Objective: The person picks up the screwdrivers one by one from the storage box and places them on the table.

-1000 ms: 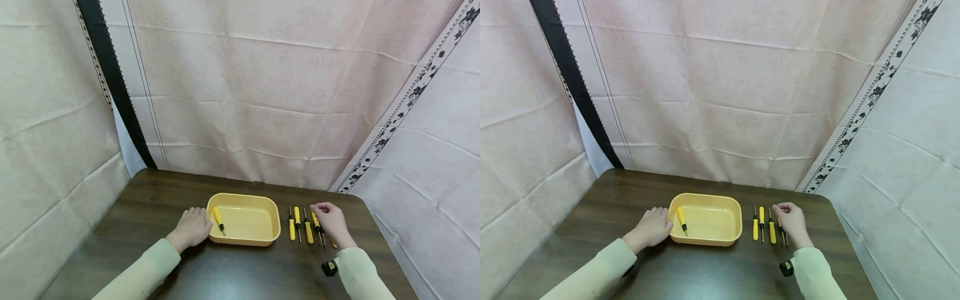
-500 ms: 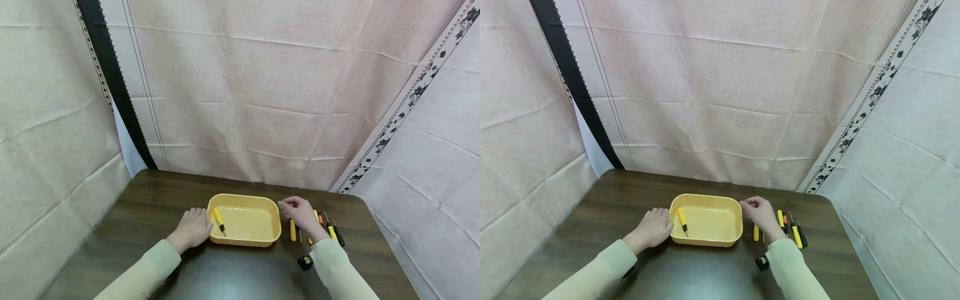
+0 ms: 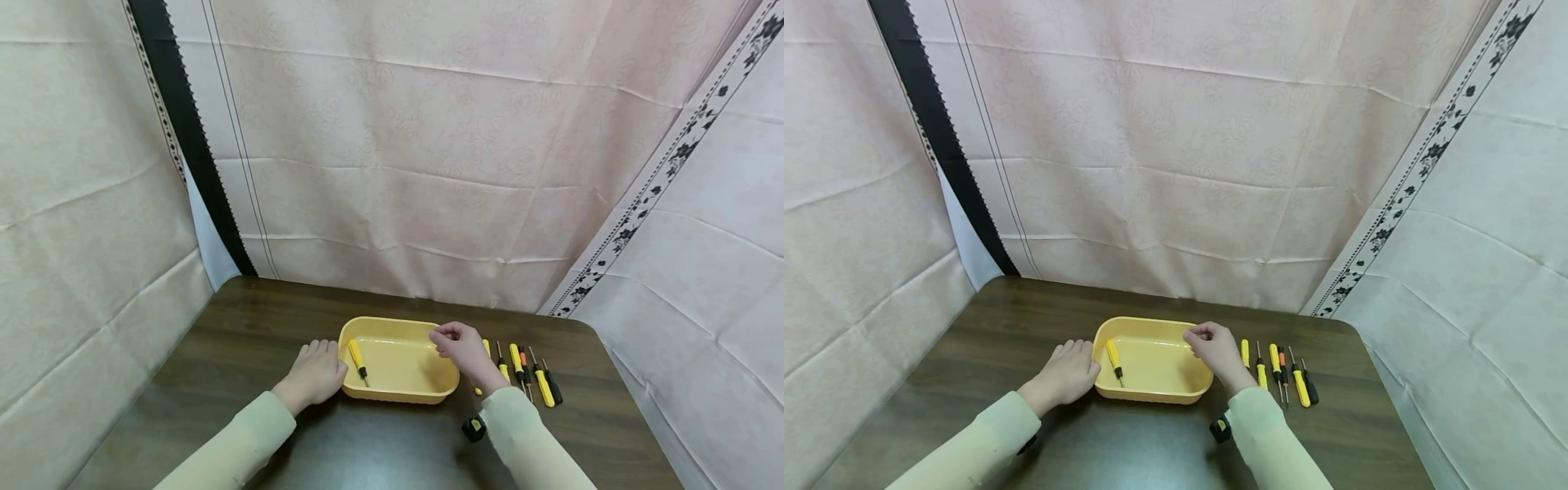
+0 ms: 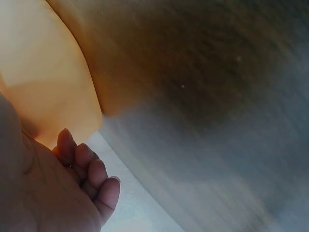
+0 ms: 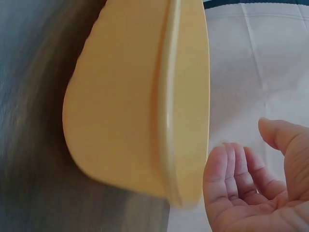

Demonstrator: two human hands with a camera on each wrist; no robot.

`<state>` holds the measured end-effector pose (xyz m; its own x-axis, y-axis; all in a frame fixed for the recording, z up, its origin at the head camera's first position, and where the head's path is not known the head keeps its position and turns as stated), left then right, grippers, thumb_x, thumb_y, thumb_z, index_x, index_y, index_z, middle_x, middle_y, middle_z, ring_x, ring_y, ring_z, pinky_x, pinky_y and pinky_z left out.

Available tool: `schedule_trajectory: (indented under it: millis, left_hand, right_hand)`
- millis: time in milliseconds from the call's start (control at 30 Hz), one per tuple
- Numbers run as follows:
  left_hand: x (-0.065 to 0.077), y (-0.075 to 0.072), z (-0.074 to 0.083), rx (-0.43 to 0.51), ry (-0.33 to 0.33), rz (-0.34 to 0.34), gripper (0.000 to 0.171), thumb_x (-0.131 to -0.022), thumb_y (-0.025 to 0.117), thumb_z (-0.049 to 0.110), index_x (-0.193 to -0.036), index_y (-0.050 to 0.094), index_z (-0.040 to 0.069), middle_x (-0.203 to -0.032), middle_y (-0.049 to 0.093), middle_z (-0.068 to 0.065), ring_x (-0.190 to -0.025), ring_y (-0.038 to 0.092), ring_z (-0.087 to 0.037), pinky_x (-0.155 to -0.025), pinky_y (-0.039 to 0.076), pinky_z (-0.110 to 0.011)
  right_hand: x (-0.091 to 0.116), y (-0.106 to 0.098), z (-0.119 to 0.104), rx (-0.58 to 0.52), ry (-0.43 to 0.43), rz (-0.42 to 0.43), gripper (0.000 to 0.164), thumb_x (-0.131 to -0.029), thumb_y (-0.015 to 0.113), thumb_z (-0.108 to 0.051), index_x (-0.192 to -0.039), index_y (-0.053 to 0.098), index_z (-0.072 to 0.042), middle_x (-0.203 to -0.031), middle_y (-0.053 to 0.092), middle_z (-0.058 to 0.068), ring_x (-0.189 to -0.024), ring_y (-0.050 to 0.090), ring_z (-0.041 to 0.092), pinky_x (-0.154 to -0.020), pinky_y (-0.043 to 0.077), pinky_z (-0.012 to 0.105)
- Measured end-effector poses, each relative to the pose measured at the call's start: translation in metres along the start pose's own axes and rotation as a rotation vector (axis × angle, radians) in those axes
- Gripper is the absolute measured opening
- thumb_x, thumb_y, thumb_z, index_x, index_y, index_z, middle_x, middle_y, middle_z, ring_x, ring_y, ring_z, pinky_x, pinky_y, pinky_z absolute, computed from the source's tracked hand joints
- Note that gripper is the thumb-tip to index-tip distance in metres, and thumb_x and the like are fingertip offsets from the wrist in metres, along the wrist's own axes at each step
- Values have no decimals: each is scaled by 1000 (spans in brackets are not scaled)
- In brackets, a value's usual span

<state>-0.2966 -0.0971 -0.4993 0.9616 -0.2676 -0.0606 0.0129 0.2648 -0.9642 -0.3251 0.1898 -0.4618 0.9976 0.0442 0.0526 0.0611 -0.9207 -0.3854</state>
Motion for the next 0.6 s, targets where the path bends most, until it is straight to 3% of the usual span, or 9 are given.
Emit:
schedule_trajectory:
  millis: [167, 367, 600]
  left_hand:
    - [0, 2, -2, -3, -2, -1, 22, -95, 41, 24, -96, 51, 5, -84, 44, -4, -80, 37, -24, -77, 33, -41]
    - [-1, 2, -1, -2, -5, -5, 23, -95, 41, 25, -96, 51, 5, -84, 44, -4, -80, 37, -24, -76, 33, -41]
    - [-2, 3, -1, -9, -7, -6, 23, -95, 41, 25, -97, 52, 5, -85, 44, -4, -81, 38, -24, -77, 33, -41]
  right_hand:
    - [0, 22, -3, -28, -28, -65, 29, -88, 72, -25, -104, 66, -2, -94, 65, 18, -87, 64, 40, -76, 54, 43]
    - [4, 52, -7, -39, -32, -172, 29, -89, 70, -19, -104, 63, 5, -89, 64, 19, -74, 64, 27, -75, 54, 46]
    - [-2, 80, 6, 71, -14, -249, 32, -86, 73, -31, -101, 66, -4, -90, 67, 13, -81, 66, 29, -72, 54, 39]
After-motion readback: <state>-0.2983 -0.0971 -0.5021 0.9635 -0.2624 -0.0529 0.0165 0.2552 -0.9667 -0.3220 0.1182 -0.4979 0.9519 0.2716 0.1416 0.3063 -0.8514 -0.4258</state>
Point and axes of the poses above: each hand's wrist, its own x-axis away from the middle knuckle, its own y-axis out of the palm, z = x × y, the point moved 7 cm from there along -x, towards the middle knuckle
